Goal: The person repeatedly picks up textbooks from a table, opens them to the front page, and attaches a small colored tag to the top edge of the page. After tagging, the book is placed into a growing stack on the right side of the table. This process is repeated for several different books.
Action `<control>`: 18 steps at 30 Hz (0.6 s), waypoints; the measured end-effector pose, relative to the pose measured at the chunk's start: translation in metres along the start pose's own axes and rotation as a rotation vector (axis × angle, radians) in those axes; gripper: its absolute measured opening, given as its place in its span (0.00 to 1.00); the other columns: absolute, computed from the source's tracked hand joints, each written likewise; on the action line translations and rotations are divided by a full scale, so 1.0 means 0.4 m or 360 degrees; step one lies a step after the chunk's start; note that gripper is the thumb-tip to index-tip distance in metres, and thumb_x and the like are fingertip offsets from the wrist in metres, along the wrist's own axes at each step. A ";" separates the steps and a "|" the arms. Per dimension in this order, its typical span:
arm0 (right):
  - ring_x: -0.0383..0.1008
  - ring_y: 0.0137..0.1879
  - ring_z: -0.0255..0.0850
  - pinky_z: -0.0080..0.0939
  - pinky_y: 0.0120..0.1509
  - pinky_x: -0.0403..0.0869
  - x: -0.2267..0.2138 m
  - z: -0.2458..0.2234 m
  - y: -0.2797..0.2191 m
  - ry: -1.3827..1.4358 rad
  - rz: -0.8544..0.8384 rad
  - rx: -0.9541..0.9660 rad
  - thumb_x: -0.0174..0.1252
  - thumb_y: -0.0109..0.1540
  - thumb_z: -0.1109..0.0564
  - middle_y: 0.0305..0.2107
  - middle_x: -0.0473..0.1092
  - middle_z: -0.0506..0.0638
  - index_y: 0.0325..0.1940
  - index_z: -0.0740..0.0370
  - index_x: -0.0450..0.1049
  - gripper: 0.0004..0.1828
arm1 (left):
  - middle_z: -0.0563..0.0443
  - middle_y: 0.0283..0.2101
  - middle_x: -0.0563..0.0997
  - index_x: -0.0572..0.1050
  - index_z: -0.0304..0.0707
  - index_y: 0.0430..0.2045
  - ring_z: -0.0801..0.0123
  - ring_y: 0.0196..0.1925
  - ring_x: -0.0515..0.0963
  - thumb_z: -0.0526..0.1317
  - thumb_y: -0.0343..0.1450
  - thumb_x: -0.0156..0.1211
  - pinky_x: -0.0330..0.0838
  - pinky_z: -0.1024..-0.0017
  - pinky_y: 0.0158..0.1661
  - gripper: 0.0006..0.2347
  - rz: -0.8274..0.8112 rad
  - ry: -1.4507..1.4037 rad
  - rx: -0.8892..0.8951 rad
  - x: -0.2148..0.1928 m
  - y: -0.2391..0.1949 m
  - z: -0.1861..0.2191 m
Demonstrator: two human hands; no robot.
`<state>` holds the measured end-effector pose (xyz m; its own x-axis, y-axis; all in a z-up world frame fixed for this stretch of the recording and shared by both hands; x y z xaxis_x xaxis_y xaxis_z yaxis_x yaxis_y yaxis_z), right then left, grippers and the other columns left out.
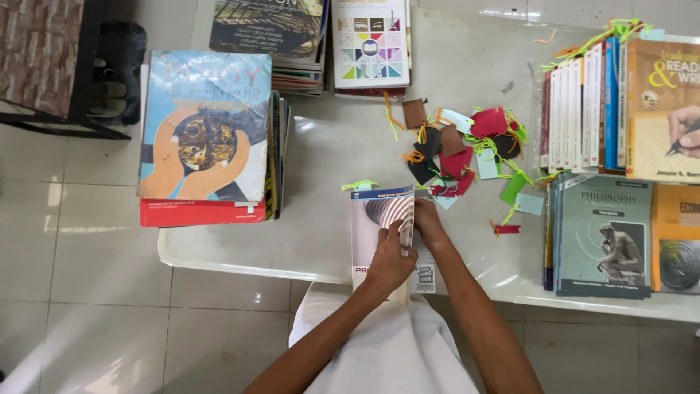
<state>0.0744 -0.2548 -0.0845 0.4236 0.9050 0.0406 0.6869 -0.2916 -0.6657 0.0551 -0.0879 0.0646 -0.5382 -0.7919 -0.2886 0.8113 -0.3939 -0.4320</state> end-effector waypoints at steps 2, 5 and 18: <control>0.75 0.36 0.36 0.39 0.37 0.74 -0.048 0.006 -0.021 0.0106 0.0023 0.0036 0.53 0.68 0.49 0.34 0.75 0.47 0.47 0.59 0.78 0.14 | 0.29 0.57 0.65 0.55 0.36 0.66 0.37 0.53 0.76 0.35 0.67 0.61 0.73 0.52 0.53 0.31 -0.0038 0.0017 -0.0005 0.046 0.033 -0.034; 0.74 0.34 0.35 0.38 0.36 0.74 -0.130 0.048 -0.037 0.0200 0.0124 0.0032 0.55 0.68 0.49 0.32 0.75 0.46 0.46 0.60 0.78 0.13 | 0.28 0.57 0.65 0.54 0.34 0.67 0.36 0.54 0.75 0.34 0.66 0.59 0.72 0.52 0.55 0.32 -0.0075 0.0045 0.0035 0.134 0.095 -0.125; 0.81 0.38 0.45 0.47 0.43 0.76 -0.152 0.014 -0.191 -0.1246 0.0805 -0.0312 0.76 0.49 0.54 0.31 0.79 0.50 0.41 0.60 0.79 0.20 | 0.44 0.54 0.69 0.83 0.44 0.40 0.48 0.60 0.65 0.27 0.58 0.62 0.62 0.49 0.58 0.18 0.0316 0.0735 0.0178 -0.009 0.075 -0.241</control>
<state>-0.0070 -0.2860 -0.0402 0.2308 0.5871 -0.7759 0.6476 -0.6878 -0.3278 0.0592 -0.0518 -0.0298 -0.3957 -0.5776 -0.7140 0.9139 -0.3243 -0.2442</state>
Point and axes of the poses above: each hand's wrist, its own y-axis towards the middle knuckle, its own x-axis out of the palm, z = x × y, the point moved 7 cm from there along y, towards the middle knuckle
